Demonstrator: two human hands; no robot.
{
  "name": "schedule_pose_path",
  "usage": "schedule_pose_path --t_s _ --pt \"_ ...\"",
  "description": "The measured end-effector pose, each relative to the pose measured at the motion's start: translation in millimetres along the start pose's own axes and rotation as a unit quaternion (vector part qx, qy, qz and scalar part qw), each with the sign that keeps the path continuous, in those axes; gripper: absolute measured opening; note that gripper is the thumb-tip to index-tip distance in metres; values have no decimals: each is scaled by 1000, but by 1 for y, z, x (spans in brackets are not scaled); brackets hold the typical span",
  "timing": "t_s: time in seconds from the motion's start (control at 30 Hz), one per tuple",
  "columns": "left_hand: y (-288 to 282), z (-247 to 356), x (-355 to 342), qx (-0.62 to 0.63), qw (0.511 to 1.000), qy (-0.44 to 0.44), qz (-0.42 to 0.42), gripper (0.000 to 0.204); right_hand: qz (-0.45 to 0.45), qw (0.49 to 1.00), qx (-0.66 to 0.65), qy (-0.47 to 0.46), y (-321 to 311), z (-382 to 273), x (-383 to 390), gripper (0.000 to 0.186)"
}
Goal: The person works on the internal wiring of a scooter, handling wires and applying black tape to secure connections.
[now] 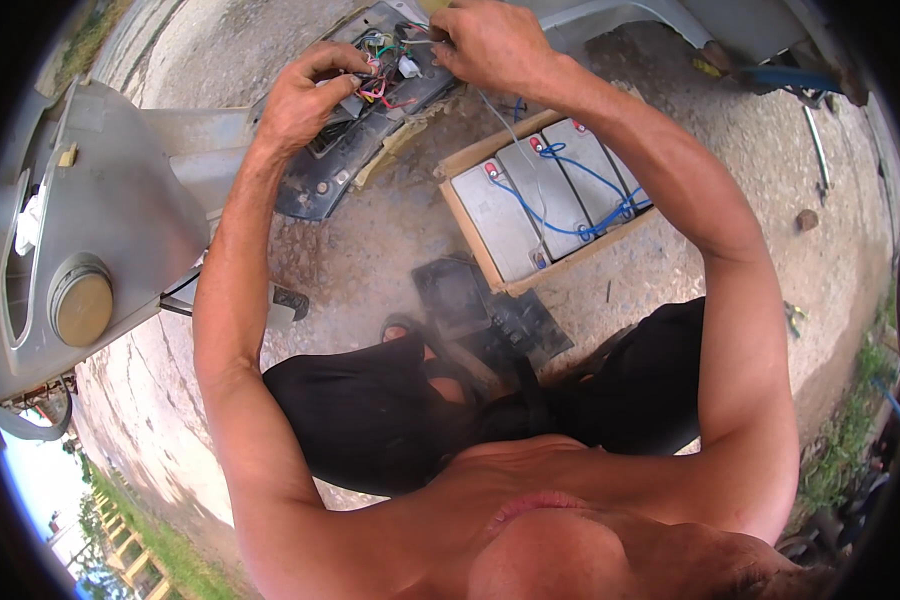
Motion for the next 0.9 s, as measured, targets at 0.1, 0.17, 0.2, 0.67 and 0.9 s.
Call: schedule_pose_path --t_s 0.1,0.17,0.2,0.67,0.9 --pt "3 9 -2 -21 999 21 17 19 -41 998 -50 18 -10 5 1 21" --pt "8 7 -6 -9 1000 11 9 20 -87 992 -73 51 -15 12 4 22" --pt "9 4 -8 0 1000 0 5 21 -106 988 -98 59 -15 12 1 22" --pt "9 -3 -17 22 1000 -12 -9 18 -194 931 -259 168 -21 22 -2 23" --pt "4 1 -2 26 1000 8 3 18 -177 944 -235 146 -21 11 -1 25"
Point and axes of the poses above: each hand's wrist, its own x-axis away from the middle knuckle, its own y-axis out of the palm, z = x × y, the point moved 6 cm from there along -x, towards the middle knuckle, and after that the axes turned 7 degrees about y, right-handed, at the moved point
